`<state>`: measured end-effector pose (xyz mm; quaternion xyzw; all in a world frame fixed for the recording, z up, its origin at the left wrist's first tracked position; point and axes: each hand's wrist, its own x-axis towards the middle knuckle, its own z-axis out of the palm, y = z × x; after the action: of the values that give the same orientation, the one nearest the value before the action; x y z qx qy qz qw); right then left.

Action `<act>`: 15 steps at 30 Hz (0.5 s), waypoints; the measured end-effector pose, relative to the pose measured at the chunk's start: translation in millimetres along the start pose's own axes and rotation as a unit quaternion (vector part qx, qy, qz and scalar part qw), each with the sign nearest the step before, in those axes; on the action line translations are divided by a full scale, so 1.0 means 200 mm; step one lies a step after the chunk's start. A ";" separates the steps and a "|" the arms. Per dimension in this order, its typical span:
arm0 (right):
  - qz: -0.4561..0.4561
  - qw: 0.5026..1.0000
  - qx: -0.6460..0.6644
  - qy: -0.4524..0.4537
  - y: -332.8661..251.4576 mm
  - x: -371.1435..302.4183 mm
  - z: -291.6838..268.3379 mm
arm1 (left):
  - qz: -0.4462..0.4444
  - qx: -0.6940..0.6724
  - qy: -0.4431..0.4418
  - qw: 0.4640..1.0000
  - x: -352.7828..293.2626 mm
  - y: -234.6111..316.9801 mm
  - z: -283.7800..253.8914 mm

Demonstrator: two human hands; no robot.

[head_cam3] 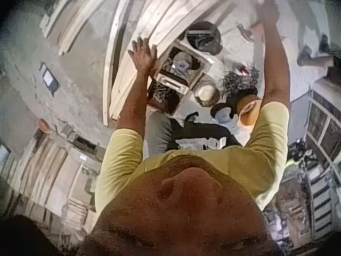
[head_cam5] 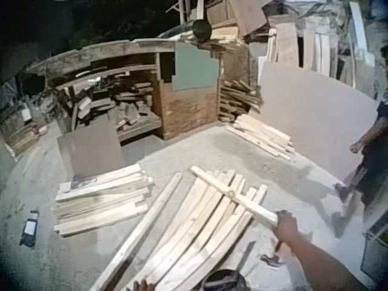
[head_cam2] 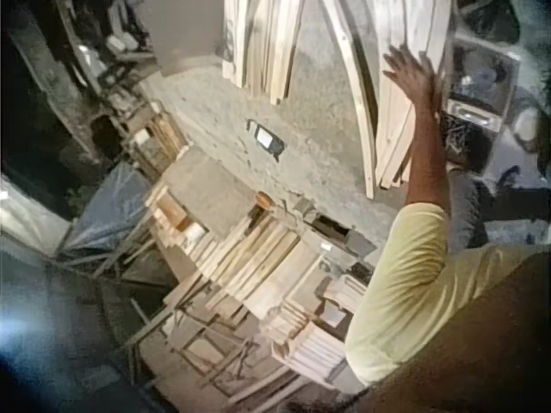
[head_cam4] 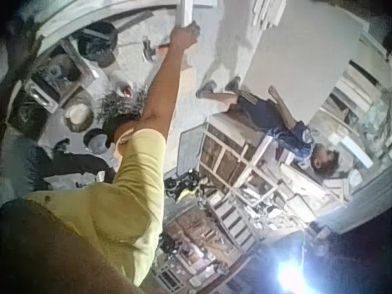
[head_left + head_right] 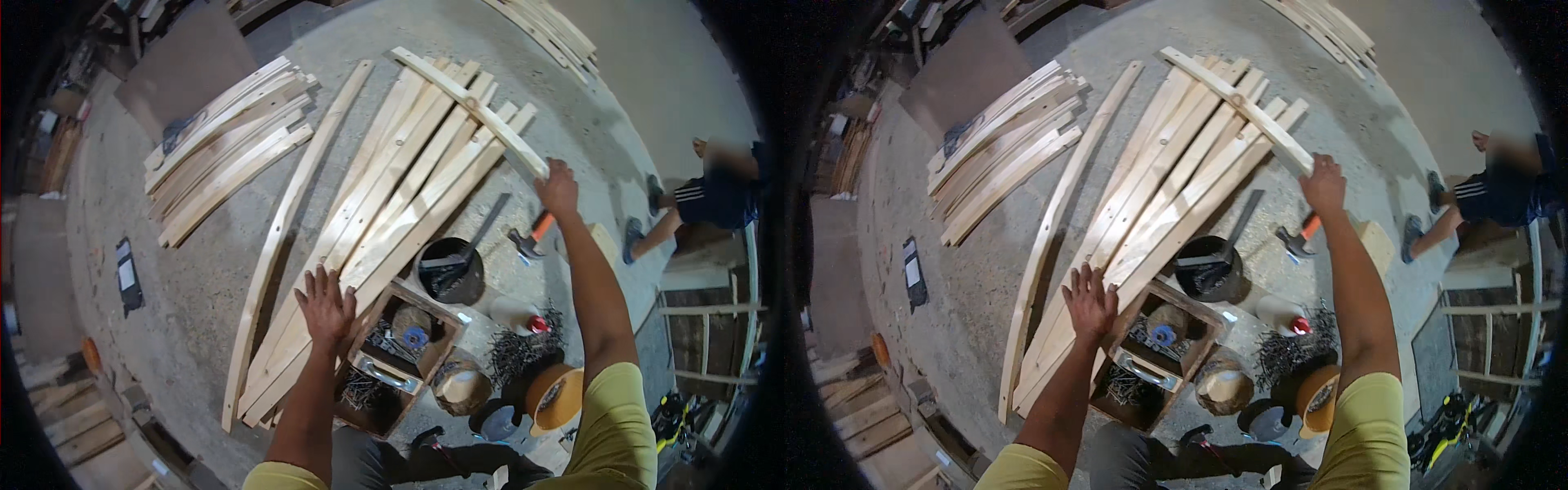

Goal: The person is marking wood with a pencil and applying glue to join pieces for a wooden frame in a workshop.

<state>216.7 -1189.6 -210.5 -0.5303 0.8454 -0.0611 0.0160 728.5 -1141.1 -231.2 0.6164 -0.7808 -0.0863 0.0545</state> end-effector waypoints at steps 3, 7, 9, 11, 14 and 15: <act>0.048 0.996 -0.036 0.061 0.08 0.15 0.16 | 0.007 0.004 -0.002 1.000 0.01 0.02 0.04; 0.119 0.981 -0.085 -0.125 -0.01 0.19 0.26 | -0.011 0.010 -0.015 1.000 0.01 -0.01 0.05; 0.046 0.989 -0.018 -0.140 -0.01 0.16 0.24 | -0.011 0.011 -0.017 1.000 0.01 -0.01 0.04; 0.062 0.978 0.053 -0.194 0.01 0.16 0.15 | -0.002 0.002 -0.019 1.000 0.02 0.02 0.04; 0.107 0.927 0.282 -0.223 -0.03 0.06 -0.06 | -0.016 0.005 -0.015 1.000 0.01 0.02 0.02; 0.112 0.931 0.275 -0.212 -0.04 -0.03 -0.17 | -0.013 0.005 -0.006 1.000 0.00 0.01 0.03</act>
<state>223.4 -1185.8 -175.1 -0.4078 0.8261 -0.1755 0.3470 726.1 -1141.2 -236.1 0.6266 -0.7732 -0.0871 0.0453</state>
